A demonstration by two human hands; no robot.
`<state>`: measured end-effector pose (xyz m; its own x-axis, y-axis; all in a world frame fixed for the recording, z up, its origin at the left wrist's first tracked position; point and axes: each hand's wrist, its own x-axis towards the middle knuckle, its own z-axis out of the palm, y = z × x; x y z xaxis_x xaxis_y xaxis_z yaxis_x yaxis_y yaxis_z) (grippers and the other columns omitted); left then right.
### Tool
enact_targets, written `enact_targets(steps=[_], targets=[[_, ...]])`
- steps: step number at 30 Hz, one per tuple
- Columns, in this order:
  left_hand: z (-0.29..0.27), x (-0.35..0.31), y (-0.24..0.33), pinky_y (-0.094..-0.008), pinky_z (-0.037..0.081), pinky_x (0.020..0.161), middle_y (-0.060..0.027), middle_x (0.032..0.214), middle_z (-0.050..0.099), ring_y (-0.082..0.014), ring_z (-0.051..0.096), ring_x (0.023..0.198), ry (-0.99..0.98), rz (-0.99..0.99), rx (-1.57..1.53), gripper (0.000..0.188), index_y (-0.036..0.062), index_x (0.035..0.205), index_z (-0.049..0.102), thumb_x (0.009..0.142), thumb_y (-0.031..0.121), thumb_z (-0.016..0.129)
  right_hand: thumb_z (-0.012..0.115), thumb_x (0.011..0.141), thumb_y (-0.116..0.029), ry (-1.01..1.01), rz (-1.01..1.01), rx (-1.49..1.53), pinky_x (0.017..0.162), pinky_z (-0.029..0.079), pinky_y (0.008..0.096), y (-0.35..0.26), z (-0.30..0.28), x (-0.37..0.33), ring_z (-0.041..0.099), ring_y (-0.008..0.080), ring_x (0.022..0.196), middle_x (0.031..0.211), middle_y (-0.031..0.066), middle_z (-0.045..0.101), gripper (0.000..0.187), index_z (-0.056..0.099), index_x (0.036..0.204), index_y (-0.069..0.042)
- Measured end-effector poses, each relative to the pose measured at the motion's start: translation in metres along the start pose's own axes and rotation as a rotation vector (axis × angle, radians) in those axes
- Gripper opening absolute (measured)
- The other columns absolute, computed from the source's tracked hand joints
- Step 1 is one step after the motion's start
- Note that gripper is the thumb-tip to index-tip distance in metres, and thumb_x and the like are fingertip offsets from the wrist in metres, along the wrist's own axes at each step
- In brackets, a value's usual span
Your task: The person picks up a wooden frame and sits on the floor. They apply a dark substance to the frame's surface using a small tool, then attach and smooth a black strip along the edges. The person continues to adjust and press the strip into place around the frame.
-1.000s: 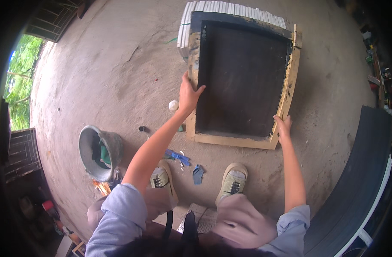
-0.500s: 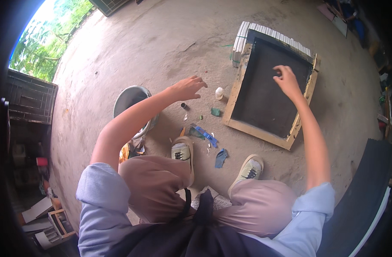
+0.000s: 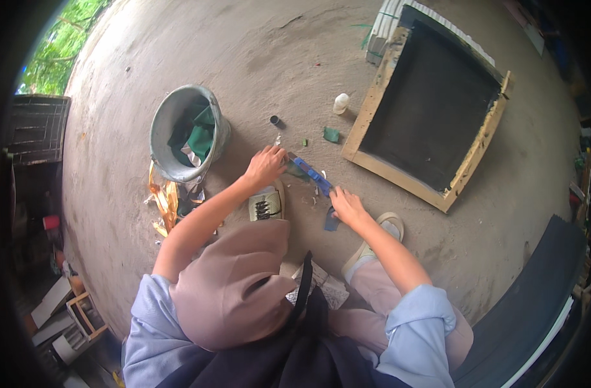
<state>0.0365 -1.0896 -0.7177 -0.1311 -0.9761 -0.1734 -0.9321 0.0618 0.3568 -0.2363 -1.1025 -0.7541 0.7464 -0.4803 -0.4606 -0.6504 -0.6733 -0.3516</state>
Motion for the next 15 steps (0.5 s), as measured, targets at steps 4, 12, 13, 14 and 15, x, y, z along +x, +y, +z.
enact_targets(steps=[4, 12, 13, 14, 15], targets=[[0.028, -0.010, -0.004, -0.0420, 0.044, 0.081, -0.0090, 0.101, 0.054, -0.0291, 0.052, 0.100, 0.085, -0.227, -0.023, 0.036, 0.0085, 0.101, 0.051, 0.075, 0.024, 0.070, 0.069, 0.070, -0.015, 0.199, -0.108, -0.069, 0.081, 0.049, 0.0423, 0.016, 0.022, -0.001, 0.053, 0.0293, 0.107, 0.108, 0.0141, 0.053, 0.036, 0.054, 0.100, -0.002], [0.052, 0.008, 0.009, -0.0414, 0.046, 0.079, -0.0073, 0.096, 0.058, -0.0293, 0.055, 0.095, 0.198, -0.335, -0.044, 0.022, 0.0091, 0.089, 0.056, 0.076, 0.022, 0.068, 0.059, 0.075, -0.005, 0.238, 0.094, 0.403, 0.075, 0.048, 0.0437, 0.041, -0.063, 0.014, 0.059, 0.0361, 0.091, 0.086, 0.0186, 0.062, 0.024, 0.051, 0.097, -0.003], [0.050, 0.012, 0.009, -0.0413, 0.046, 0.078, -0.0069, 0.095, 0.058, -0.0292, 0.056, 0.094, 0.231, -0.327, -0.066, 0.020, 0.0091, 0.088, 0.057, 0.076, 0.021, 0.068, 0.059, 0.076, -0.005, 0.323, 0.065, 0.412, 0.077, 0.048, 0.0435, 0.046, -0.076, 0.015, 0.060, 0.0377, 0.089, 0.088, 0.0204, 0.062, 0.026, 0.051, 0.101, -0.003], [0.045, 0.021, 0.011, -0.0411, 0.047, 0.077, -0.0069, 0.096, 0.059, -0.0292, 0.056, 0.093, 0.251, -0.307, -0.091, 0.020, 0.0090, 0.087, 0.057, 0.076, 0.021, 0.068, 0.058, 0.076, -0.004, 0.406, 0.044, 0.415, 0.078, 0.048, 0.0434, 0.054, -0.088, 0.013, 0.060, 0.0393, 0.087, 0.089, 0.0223, 0.062, 0.028, 0.051, 0.104, -0.004], [0.031, 0.029, 0.007, -0.0408, 0.048, 0.077, -0.0068, 0.096, 0.060, -0.0291, 0.057, 0.092, 0.275, -0.296, -0.102, 0.020, 0.0089, 0.087, 0.057, 0.076, 0.021, 0.068, 0.056, 0.077, -0.002, 0.467, 0.063, 0.347, 0.078, 0.048, 0.0401, 0.052, -0.104, 0.013, 0.061, 0.0371, 0.090, 0.091, 0.0214, 0.063, 0.031, 0.052, 0.108, -0.003]])
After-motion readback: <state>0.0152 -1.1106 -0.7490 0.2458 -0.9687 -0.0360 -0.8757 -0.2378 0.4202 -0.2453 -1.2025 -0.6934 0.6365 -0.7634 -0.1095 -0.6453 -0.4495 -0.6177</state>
